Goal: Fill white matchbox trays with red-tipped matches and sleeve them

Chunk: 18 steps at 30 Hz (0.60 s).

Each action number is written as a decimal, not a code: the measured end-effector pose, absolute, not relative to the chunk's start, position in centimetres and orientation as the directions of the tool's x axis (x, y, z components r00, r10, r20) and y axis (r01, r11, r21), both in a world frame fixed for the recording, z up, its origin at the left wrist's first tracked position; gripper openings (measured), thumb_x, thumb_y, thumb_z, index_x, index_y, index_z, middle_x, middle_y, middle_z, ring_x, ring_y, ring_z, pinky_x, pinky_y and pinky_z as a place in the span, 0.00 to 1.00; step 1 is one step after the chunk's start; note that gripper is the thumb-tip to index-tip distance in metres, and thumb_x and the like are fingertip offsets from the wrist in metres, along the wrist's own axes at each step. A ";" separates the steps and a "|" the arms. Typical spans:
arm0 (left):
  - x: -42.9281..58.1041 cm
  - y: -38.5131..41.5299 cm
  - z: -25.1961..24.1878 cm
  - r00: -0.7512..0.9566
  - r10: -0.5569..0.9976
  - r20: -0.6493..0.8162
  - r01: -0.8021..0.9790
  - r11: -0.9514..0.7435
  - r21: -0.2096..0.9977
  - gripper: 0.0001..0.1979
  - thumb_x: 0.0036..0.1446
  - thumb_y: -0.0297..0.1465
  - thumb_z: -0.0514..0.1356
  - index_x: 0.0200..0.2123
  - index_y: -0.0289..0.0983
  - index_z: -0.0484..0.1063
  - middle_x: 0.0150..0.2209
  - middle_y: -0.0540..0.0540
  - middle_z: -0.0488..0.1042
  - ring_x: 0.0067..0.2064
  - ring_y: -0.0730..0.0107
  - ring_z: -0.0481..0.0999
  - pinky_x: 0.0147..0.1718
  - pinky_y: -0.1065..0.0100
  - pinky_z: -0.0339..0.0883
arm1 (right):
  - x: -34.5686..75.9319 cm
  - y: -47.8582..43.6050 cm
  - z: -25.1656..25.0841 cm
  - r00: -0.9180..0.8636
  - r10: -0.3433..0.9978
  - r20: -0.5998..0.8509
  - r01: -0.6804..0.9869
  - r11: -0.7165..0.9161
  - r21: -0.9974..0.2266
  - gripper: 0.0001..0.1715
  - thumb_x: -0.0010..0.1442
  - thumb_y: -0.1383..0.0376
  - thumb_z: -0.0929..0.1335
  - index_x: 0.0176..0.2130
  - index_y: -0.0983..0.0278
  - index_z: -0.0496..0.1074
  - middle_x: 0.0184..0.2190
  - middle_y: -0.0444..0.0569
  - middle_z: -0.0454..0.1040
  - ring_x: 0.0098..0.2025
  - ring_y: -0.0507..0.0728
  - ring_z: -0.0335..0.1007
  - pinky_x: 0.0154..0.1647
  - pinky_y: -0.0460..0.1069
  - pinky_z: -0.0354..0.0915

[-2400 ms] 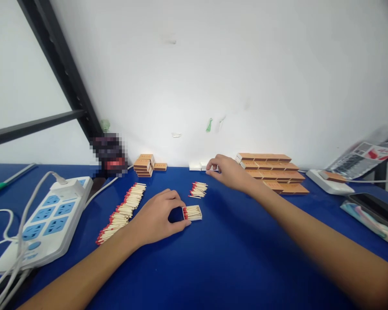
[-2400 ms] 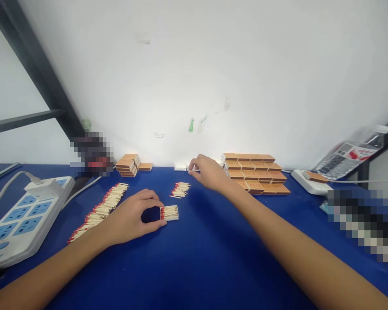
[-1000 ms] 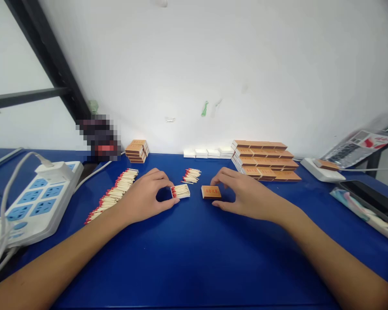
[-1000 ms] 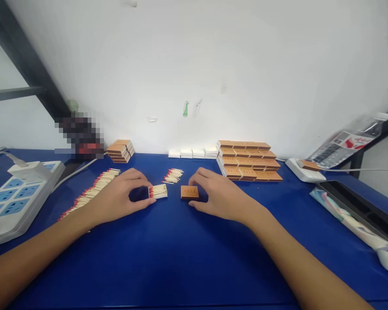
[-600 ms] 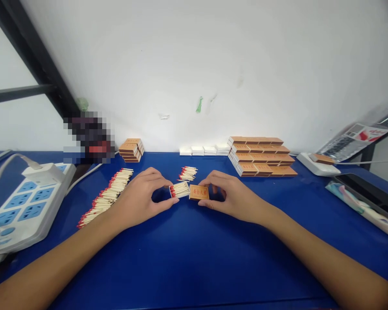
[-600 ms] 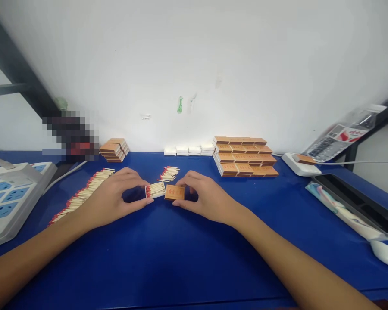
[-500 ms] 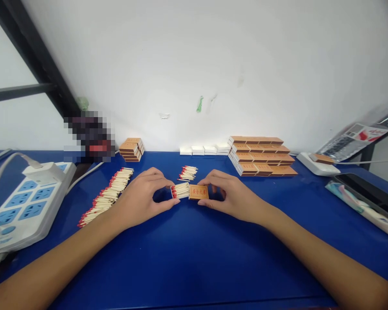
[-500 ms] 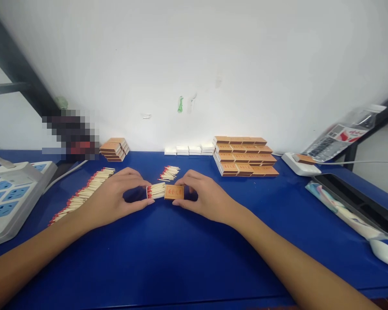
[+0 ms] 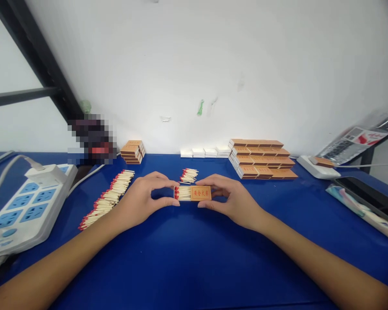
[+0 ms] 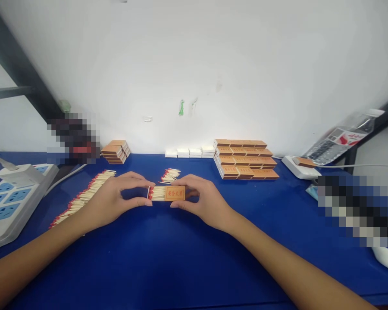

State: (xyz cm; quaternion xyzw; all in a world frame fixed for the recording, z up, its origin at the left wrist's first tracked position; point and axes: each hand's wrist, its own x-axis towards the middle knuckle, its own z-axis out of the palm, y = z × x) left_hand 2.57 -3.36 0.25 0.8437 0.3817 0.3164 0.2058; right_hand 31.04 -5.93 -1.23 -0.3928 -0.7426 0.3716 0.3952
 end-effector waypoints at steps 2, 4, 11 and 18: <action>2.7 -3.5 0.4 0.486 0.795 0.364 0.502 -0.595 0.628 0.19 0.56 0.46 0.73 0.48 0.47 0.85 0.48 0.47 0.83 0.49 0.59 0.82 0.52 0.59 0.77 | 30.8 -6.1 -1.2 -0.353 0.902 0.249 0.231 0.342 -0.911 0.27 0.57 0.54 0.80 0.55 0.56 0.79 0.53 0.51 0.79 0.51 0.60 0.80 0.56 0.60 0.79; 2.8 -3.6 0.5 0.471 0.806 0.358 0.485 -0.576 0.658 0.18 0.55 0.45 0.74 0.48 0.47 0.85 0.47 0.47 0.83 0.49 0.59 0.82 0.51 0.59 0.77 | 30.6 -6.4 -1.0 -0.350 0.920 0.178 0.165 0.248 -0.955 0.29 0.57 0.53 0.80 0.56 0.57 0.79 0.53 0.51 0.81 0.52 0.62 0.81 0.59 0.62 0.78; 4.1 -5.0 0.3 0.438 0.733 0.521 0.402 -0.678 0.616 0.19 0.52 0.41 0.77 0.48 0.46 0.85 0.44 0.49 0.83 0.45 0.64 0.81 0.48 0.62 0.76 | 28.8 -8.7 -0.2 -0.396 0.904 0.159 -0.039 0.156 -0.987 0.35 0.72 0.48 0.68 0.72 0.49 0.62 0.74 0.51 0.61 0.73 0.63 0.62 0.71 0.65 0.66; 4.9 -5.9 0.6 0.549 0.554 0.625 0.317 -0.831 0.458 0.32 0.38 0.46 0.81 0.47 0.42 0.81 0.36 0.51 0.81 0.40 0.64 0.76 0.42 0.63 0.72 | 28.3 -10.9 0.7 -0.543 0.837 0.068 0.083 0.134 -0.987 0.39 0.74 0.46 0.64 0.77 0.46 0.51 0.78 0.47 0.53 0.78 0.62 0.50 0.76 0.64 0.56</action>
